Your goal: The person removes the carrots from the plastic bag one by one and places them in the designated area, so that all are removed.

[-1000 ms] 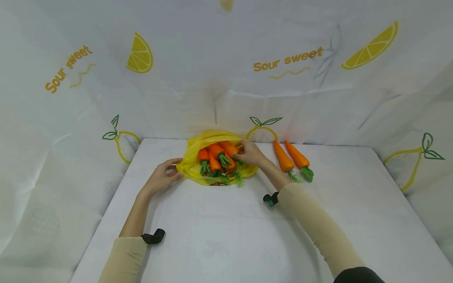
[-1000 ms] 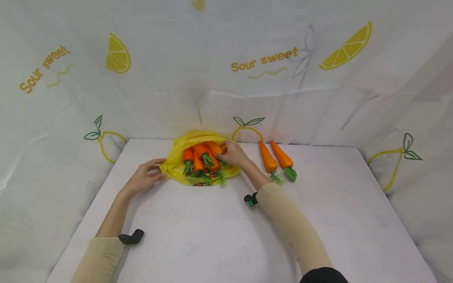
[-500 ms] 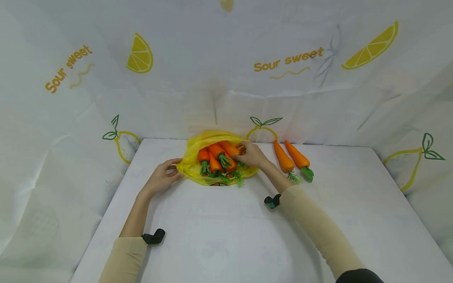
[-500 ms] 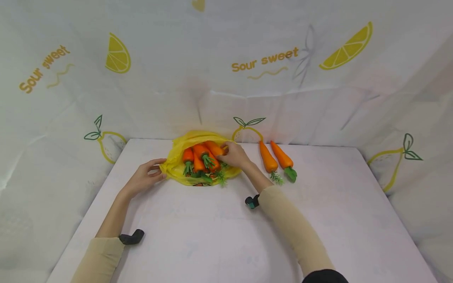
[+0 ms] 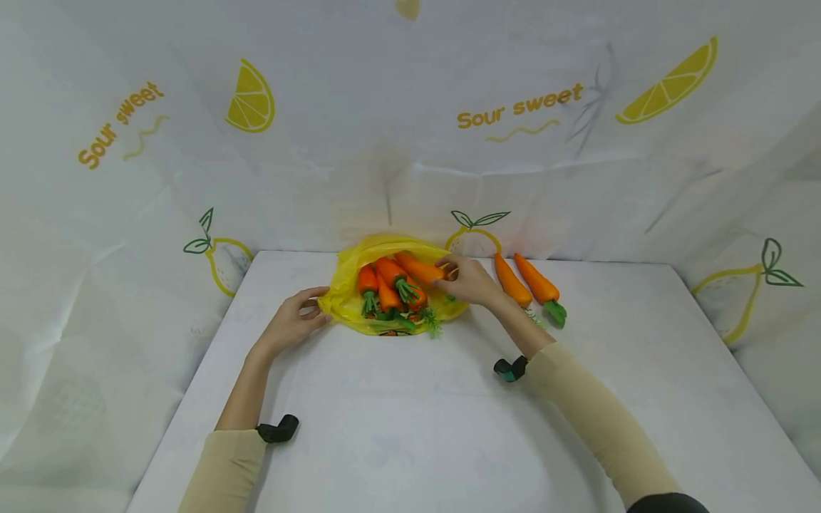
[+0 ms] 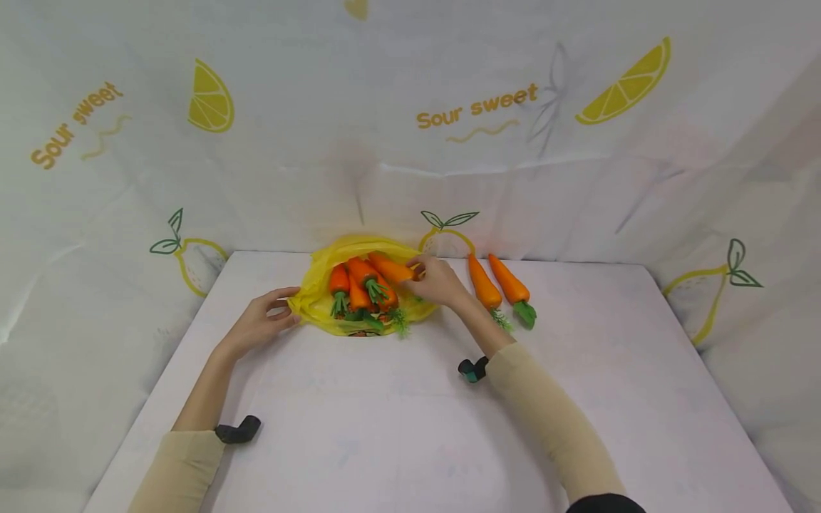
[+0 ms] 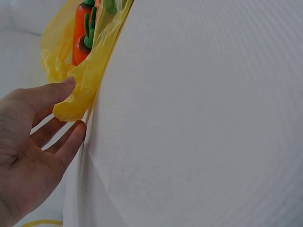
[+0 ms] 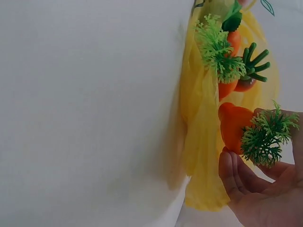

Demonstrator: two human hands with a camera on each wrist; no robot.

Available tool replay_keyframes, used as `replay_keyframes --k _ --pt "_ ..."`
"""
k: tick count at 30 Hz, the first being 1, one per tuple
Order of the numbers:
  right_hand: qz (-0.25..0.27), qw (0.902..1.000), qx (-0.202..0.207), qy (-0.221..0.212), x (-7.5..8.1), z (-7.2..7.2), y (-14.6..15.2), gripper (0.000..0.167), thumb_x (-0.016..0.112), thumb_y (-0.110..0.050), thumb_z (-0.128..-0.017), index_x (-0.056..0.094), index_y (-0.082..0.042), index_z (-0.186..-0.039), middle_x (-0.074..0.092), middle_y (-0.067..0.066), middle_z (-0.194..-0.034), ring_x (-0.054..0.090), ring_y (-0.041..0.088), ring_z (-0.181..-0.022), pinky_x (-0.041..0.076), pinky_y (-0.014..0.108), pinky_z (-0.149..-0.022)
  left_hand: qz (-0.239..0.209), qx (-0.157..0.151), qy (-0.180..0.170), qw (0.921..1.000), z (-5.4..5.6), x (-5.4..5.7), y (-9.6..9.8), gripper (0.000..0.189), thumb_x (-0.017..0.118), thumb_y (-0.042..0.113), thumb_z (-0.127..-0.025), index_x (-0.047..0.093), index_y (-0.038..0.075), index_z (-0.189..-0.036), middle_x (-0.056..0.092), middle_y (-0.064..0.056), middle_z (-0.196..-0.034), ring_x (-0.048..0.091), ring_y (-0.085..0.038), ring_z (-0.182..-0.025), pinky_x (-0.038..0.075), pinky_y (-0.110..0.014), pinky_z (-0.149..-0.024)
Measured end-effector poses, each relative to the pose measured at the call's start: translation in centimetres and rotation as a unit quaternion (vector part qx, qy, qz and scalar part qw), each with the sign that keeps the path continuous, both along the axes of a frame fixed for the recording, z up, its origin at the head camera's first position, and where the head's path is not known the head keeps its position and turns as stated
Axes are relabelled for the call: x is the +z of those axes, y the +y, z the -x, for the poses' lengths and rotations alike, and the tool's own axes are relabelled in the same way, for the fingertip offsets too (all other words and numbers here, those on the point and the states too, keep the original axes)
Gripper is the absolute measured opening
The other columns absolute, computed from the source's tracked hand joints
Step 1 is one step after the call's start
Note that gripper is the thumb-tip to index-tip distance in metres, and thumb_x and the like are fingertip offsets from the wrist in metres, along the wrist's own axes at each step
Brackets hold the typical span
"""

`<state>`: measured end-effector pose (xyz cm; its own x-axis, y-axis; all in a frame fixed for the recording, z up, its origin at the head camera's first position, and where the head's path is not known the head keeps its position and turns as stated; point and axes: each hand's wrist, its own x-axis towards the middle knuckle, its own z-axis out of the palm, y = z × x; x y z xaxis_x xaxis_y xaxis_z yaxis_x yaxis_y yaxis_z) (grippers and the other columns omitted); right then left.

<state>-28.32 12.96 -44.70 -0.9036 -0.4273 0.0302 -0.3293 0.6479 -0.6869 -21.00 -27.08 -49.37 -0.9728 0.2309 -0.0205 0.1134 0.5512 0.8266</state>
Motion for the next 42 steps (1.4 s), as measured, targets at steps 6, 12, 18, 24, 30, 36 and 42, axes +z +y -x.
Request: replay_keyframes --k 6,12,18,24,30,36,42 --pt "0.017 0.9998 0.0 0.01 0.7 -0.7 1.0 0.05 0.076 -0.027 -0.1 0.066 0.001 -0.14 0.073 0.026 -0.129 0.072 0.039 -0.112 0.065 0.052 -0.1 -0.002 -0.005 0.003 1.0 -0.1 0.0 -0.1 0.061 0.074 0.013 -0.103 0.052 0.004 -0.159 0.049 -0.024 -0.166 0.056 -0.048 -0.147 0.053 -0.058 -0.119" --pt "0.035 0.999 0.002 0.03 1.5 -1.6 2.1 0.048 0.078 -0.023 -0.1 0.067 0.003 -0.138 0.075 0.024 -0.122 0.071 0.037 -0.106 0.065 0.045 -0.094 0.003 -0.006 0.001 1.0 0.1 0.2 -0.1 0.062 0.073 0.012 -0.102 0.052 0.006 -0.16 0.049 -0.022 -0.166 0.057 -0.047 -0.146 0.054 -0.057 -0.119" --pt "0.025 0.9989 0.0 0.039 2.6 -2.9 3.2 0.045 0.079 -0.022 -0.099 0.069 0.001 -0.136 0.076 0.019 -0.115 0.07 0.032 -0.102 0.062 0.031 -0.088 0.008 -0.01 0.005 0.9999 0.2 0.2 0.0 0.061 0.074 0.015 -0.102 0.052 0.006 -0.159 0.05 -0.022 -0.165 0.057 -0.047 -0.146 0.055 -0.056 -0.118" --pt "0.031 0.998 -0.017 0.053 3.5 -4.2 4.5 0.046 0.08 -0.024 -0.099 0.069 -0.002 -0.138 0.076 0.019 -0.122 0.071 0.031 -0.1 0.063 0.034 -0.09 0.011 -0.005 -0.003 0.9999 0.4 0.0 -0.1 0.062 0.075 0.016 -0.102 0.052 0.007 -0.159 0.05 -0.02 -0.166 0.056 -0.047 -0.147 0.053 -0.057 -0.119" --pt "0.053 0.9961 -0.038 0.06 3.7 -5.0 6.1 0.044 0.078 -0.016 -0.1 0.068 -0.001 -0.14 0.074 0.022 -0.126 0.072 0.033 -0.101 0.064 0.04 -0.094 0.013 -0.003 -0.009 0.9999 0.3 0.0 -0.2 0.063 0.075 0.017 -0.103 0.051 0.007 -0.16 0.049 -0.02 -0.167 0.057 -0.047 -0.147 0.053 -0.058 -0.12" --pt "0.054 0.9949 -0.072 0.045 4.3 -5.5 8.0 0.044 0.076 -0.02 -0.102 0.066 -0.004 -0.141 0.073 0.021 -0.129 0.072 0.033 -0.105 0.06 0.023 -0.092 0.018 -0.007 -0.004 0.9998 0.3 0.1 -0.2 0.063 0.074 0.017 -0.103 0.051 0.006 -0.16 0.049 -0.022 -0.167 0.057 -0.047 -0.146 0.053 -0.058 -0.119" --pt "0.048 0.9927 -0.095 0.057 4.3 -5.8 9.8 0.045 0.074 -0.023 -0.103 0.064 -0.004 -0.143 0.071 0.021 -0.137 0.071 0.034 -0.107 0.057 0.018 -0.091 0.011 -0.004 -0.013 0.9998 0.2 0.0 -0.2 0.063 0.075 0.016 -0.103 0.051 0.008 -0.16 0.049 -0.02 -0.168 0.057 -0.046 -0.147 0.053 -0.058 -0.12"
